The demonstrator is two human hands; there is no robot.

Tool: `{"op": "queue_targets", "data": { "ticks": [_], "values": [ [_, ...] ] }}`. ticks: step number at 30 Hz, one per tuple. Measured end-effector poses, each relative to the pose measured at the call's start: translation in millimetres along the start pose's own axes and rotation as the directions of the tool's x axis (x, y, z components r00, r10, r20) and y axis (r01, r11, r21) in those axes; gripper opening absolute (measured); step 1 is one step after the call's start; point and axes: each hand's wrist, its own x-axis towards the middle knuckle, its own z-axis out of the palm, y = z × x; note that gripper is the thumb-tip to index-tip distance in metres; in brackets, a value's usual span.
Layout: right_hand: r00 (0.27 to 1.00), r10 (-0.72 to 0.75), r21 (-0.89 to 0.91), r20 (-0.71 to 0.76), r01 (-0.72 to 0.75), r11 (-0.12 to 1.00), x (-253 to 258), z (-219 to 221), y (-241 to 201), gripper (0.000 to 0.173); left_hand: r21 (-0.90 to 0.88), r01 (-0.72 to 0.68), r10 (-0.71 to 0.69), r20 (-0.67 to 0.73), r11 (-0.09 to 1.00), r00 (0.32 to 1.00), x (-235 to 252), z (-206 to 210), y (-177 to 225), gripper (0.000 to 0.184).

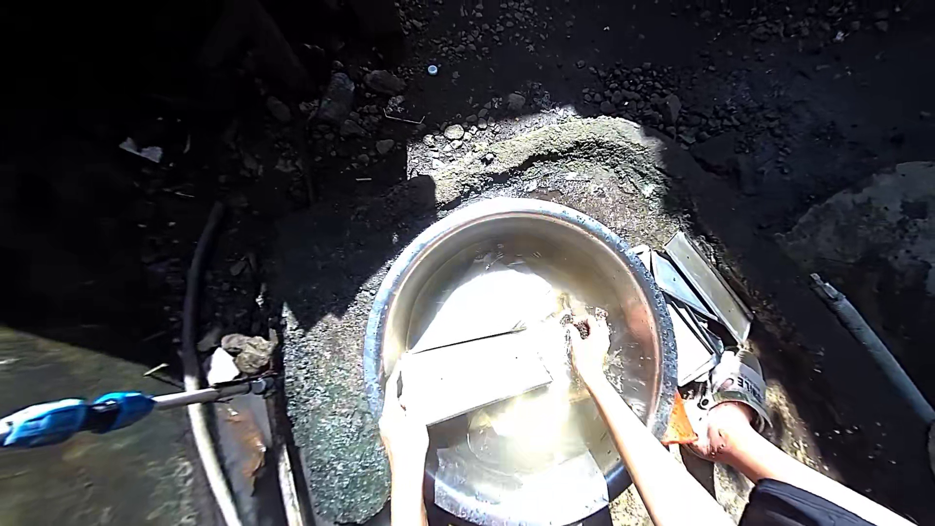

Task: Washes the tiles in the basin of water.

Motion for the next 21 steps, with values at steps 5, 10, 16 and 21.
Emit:
{"op": "queue_targets", "data": {
  "ticks": [5,10,16,21],
  "values": [
    [0.991,0.038,0.083,0.131,-0.049,0.995,-50.8,42.1,-76.1,0.031,-0.29,0.364,-0.305,0.231,0.885,0.924,-6.8,32.8,15.6,0.034],
    [0.963,-0.18,0.266,0.201,0.123,0.956,-79.2,80.9,-118.8,0.012,-0.4,0.388,-0.32,0.227,0.83,0.92,-26.9,46.7,6.3,0.038],
    [0.997,0.042,-0.018,0.062,-0.041,0.999,-11.7,39.8,-54.9,0.027,-0.454,0.424,-0.348,0.243,0.784,0.905,-34.9,48.1,-11.5,0.037],
    [0.99,0.139,-0.034,0.009,-0.139,0.99,-17.3,49.3,-66.4,0.031,-0.357,0.555,-0.364,0.478,0.751,0.799,-38.1,38.5,-19.0,0.033]
  ]
}}
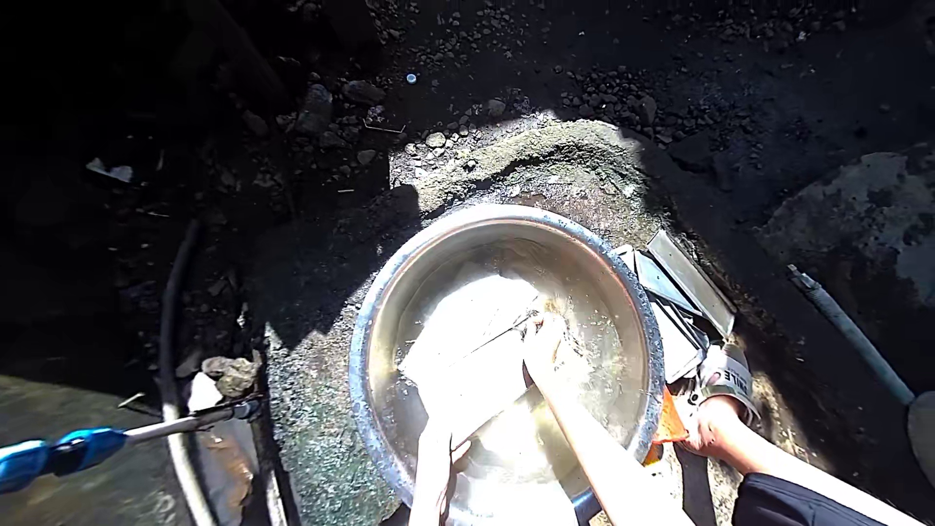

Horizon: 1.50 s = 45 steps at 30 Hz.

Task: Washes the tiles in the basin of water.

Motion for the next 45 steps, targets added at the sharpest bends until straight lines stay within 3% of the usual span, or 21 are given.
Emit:
{"op": "queue_targets", "data": {
  "ticks": [2,4,7,8,10,13,15,16,18,20,22,25,27,29,32,35,37,39,41,42,45],
  "values": [
    [0.977,-0.125,0.072,0.172,0.114,0.991,-38.9,13.3,-6.0,0.04,0.129,0.08,-0.096,0.127,0.988,0.987,5.7,-9.7,-2.6,0.021],
    [0.858,-0.346,0.13,0.379,0.321,0.938,-72.8,14.5,-3.1,0.036,0.23,0.084,-0.128,0.18,0.97,0.975,12.1,-14.0,-4.9,0.019],
    [0.545,-0.65,0.26,0.53,0.626,0.735,-63.4,0.9,20.6,0.024,0.199,-0.028,0.034,-0.029,0.98,0.999,19.7,-7.2,-10.0,0.026],
    [0.536,-0.672,0.227,0.511,0.669,0.707,-48.8,-8.4,30.9,0.024,0.2,-0.082,0.106,-0.109,0.976,0.988,22.7,-4.6,-12.1,0.022],
    [0.689,-0.627,0.064,0.364,0.653,0.755,-11.5,-28.0,51.1,0.03,0.276,-0.124,0.171,-0.155,0.953,0.973,27.1,-5.1,-13.4,0.03],
    [0.923,-0.267,-0.163,0.278,0.319,0.934,40.2,-57.8,62.2,0.049,0.558,-0.015,0.027,-0.013,0.83,1.0,26.5,-6.2,-7.5,0.032],
    [0.971,-0.199,-0.047,0.135,0.207,0.977,60.6,-54.0,64.6,0.044,0.715,0.045,-0.16,0.094,0.698,0.983,30.5,-2.2,-4.2,0.04],
    [0.982,-0.184,0.044,0.035,0.182,0.982,65.8,-49.2,59.1,0.036,0.696,0.042,-0.167,0.112,0.716,0.98,32.4,1.6,-9.0,0.041],
    [0.987,-0.151,0.221,-0.045,0.157,0.963,62.4,-44.0,40.4,0.028,0.447,-0.004,-0.055,0.12,0.894,0.991,33.3,8.8,-23.8,0.042],
    [0.958,-0.288,0.27,0.003,0.277,0.922,35.7,-29.8,27.3,0.026,0.253,-0.058,0.012,0.177,0.966,0.984,31.3,15.6,-23.2,0.042],
    [0.838,-0.507,0.224,0.204,0.464,0.857,-11.3,-9.9,25.2,0.026,0.262,-0.083,0.034,0.184,0.961,0.982,28.7,26.7,-24.8,0.034],
    [0.431,-0.72,0.111,0.543,0.813,0.571,-63.5,8.8,38.5,0.031,0.38,-0.146,0.121,0.088,0.914,0.989,30.8,39.2,-35.0,0.03],
    [0.291,-0.757,0.073,0.586,0.911,0.407,-59.1,9.3,47.8,0.028,0.481,-0.165,0.158,0.056,0.861,0.986,28.2,36.6,-37.2,0.031],
    [0.36,-0.698,0.008,0.619,0.886,0.465,-26.9,-1.0,42.2,0.035,0.529,-0.175,0.169,0.06,0.83,0.984,27.3,35.3,-39.0,0.03],
    [0.592,-0.562,-0.128,0.577,0.746,0.654,26.8,-11.0,26.0,0.042,0.565,-0.166,0.154,0.069,0.808,0.986,25.7,39.0,-38.5,0.03],
    [0.818,-0.527,-0.075,0.23,0.554,0.829,28.0,-6.8,33.8,0.037,0.56,-0.169,0.155,0.073,0.811,0.985,28.5,42.2,-41.2,0.03],
    [0.895,-0.432,-0.159,0.113,0.445,0.881,5.4,0.5,36.5,0.043,0.566,-0.151,0.148,0.052,0.811,0.988,31.1,41.7,-41.8,0.029],
    [0.877,-0.358,-0.252,0.32,0.443,0.86,-25.8,-1.4,39.0,0.053,0.591,-0.135,0.144,0.032,0.795,0.989,30.9,39.2,-41.0,0.028],
    [0.752,-0.362,-0.291,0.551,0.58,0.761,-37.4,-4.2,51.1,0.055,0.628,-0.109,0.12,0.024,0.771,0.992,31.2,39.2,-36.6,0.027],
    [0.704,-0.443,-0.286,0.555,0.662,0.693,-35.4,-6.6,58.2,0.052,0.652,-0.106,0.119,0.024,0.751,0.993,30.1,40.8,-34.1,0.027],
    [0.799,-0.334,-0.367,0.5,0.545,0.754,-8.3,-21.2,57.3,0.05,0.712,-0.084,0.105,0.014,0.698,0.994,26.4,42.2,-31.6,0.035]
  ]
}}
